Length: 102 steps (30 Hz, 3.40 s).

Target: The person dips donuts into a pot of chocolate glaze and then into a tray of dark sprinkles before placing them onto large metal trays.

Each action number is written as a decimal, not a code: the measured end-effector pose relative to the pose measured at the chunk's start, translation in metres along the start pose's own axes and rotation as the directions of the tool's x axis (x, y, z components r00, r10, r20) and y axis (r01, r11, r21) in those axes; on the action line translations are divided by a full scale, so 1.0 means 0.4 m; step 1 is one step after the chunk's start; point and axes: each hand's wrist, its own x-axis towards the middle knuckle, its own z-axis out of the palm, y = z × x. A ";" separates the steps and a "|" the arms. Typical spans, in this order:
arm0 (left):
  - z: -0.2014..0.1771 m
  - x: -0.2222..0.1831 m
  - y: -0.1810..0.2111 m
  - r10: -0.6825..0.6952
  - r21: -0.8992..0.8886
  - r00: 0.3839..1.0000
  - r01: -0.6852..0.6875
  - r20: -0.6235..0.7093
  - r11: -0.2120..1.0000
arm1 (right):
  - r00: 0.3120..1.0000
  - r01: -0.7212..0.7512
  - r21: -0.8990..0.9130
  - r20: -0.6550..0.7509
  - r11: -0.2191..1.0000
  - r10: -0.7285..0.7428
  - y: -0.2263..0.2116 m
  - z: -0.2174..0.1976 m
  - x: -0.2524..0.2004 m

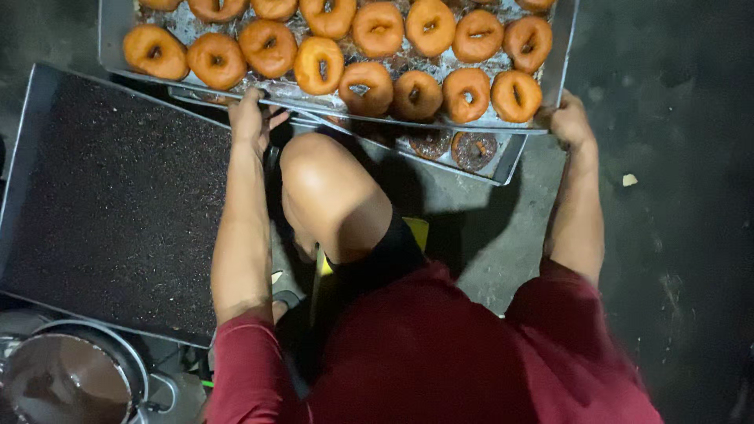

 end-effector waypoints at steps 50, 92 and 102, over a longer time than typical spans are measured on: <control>-0.366 -0.790 -0.148 0.694 0.170 0.512 -0.729 -0.507 0.663 | 0.271 0.946 0.000 0.549 0.325 -0.790 -1.400 1.270 0.066; -0.503 -0.671 -0.236 0.139 -0.887 0.903 -0.427 -0.407 0.176 | -0.656 0.717 0.594 0.752 -0.365 -0.063 -1.335 2.082 -1.264; -0.425 -0.551 -0.334 0.122 -0.794 0.901 -0.425 -0.416 0.435 | -0.657 0.676 0.609 0.753 -0.414 0.036 -1.205 2.233 -1.235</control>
